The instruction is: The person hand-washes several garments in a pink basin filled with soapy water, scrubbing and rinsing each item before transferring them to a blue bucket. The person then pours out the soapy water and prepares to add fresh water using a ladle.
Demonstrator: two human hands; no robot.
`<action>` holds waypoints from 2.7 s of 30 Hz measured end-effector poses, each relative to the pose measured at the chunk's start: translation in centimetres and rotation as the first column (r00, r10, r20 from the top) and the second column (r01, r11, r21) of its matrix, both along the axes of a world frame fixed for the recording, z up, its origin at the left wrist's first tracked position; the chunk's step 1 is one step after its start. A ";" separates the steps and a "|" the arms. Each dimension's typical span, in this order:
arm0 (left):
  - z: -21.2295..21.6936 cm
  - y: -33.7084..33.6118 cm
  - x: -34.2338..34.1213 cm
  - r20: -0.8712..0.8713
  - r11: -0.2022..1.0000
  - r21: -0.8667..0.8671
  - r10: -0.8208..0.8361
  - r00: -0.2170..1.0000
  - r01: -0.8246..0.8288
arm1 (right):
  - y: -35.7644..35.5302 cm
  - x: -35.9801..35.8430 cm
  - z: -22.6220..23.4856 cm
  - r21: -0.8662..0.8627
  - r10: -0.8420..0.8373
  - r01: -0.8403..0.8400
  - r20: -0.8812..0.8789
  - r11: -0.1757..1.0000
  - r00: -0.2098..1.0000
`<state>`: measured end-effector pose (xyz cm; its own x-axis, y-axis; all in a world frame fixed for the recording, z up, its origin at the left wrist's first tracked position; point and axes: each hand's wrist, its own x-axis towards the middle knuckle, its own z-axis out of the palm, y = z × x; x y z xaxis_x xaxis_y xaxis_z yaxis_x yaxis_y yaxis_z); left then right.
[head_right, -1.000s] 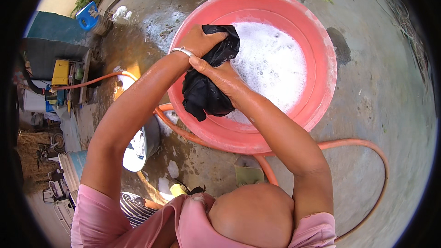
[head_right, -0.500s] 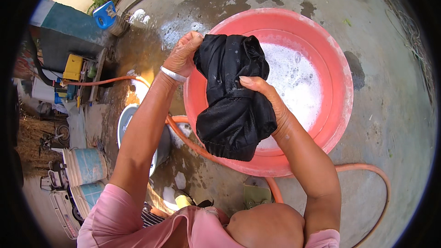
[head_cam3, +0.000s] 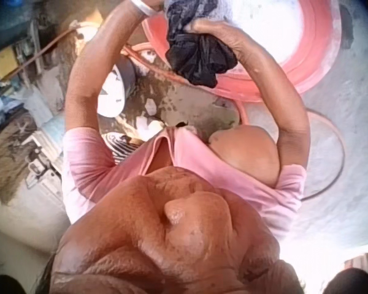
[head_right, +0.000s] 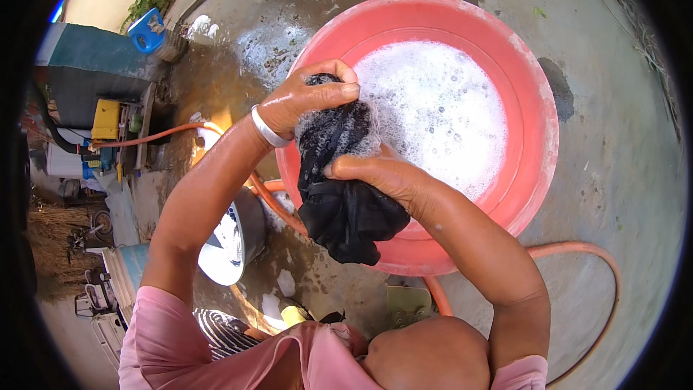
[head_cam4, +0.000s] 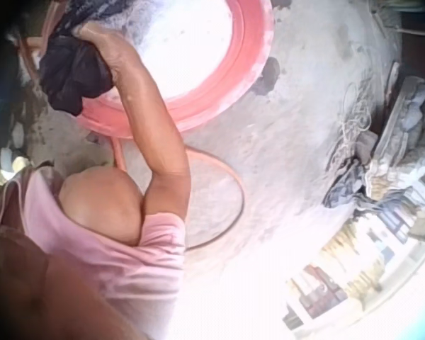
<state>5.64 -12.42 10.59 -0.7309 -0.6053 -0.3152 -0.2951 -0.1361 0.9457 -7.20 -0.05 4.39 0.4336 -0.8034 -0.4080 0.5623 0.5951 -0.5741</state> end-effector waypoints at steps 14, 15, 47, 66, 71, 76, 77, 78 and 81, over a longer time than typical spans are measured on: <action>-2.5 3.0 -1.1 0.423 0.703 -0.643 -0.004 0.906 0.303 | 0.6 3.2 -2.4 -0.259 -0.172 0.102 -0.262 0.961 0.950; -2.8 3.2 -1.3 0.421 0.686 -0.665 0.018 0.907 0.295 | 0.6 3.1 -3.1 -0.265 -0.176 0.096 -0.301 0.960 0.937; -1.0 -1.7 3.3 -0.284 0.958 0.255 -0.056 0.957 0.132 | 0.0 0.0 1.3 -0.193 -0.021 0.037 0.085 0.981 0.996; -0.6 3.7 -0.1 0.396 0.856 -0.481 0.017 0.918 0.191 | 0.9 3.1 -1.7 -0.402 -0.180 0.093 -0.183 0.911 0.967; -1.4 4.1 -0.7 0.468 0.804 -0.550 0.074 0.881 0.225 | 1.0 3.6 -2.8 -0.388 -0.236 0.114 -0.282 0.915 0.930; -2.5 4.1 -1.2 0.500 0.789 -0.568 0.105 0.860 0.233 | 0.7 3.7 -4.5 -0.387 -0.246 0.103 -0.343 0.916 0.907; -2.8 4.1 -1.3 0.502 0.785 -0.575 0.115 0.857 0.231 | 0.6 3.7 -4.7 -0.390 -0.248 0.100 -0.349 0.915 0.904; -3.0 4.1 -1.4 0.504 0.781 -0.581 0.124 0.855 0.229 | 0.5 3.7 -5.1 -0.399 -0.263 0.111 -0.351 0.910 0.899; -3.3 3.9 -1.6 0.512 0.776 -0.591 0.147 0.847 0.223 | 0.3 3.8 -5.5 -0.427 -0.303 0.129 -0.371 0.895 0.878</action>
<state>4.08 -8.51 7.25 -0.6012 -0.7701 -0.2132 -0.7373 0.4317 0.5196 -3.40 0.28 -1.06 0.0888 -0.9841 -0.1541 0.3049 0.1741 -0.9363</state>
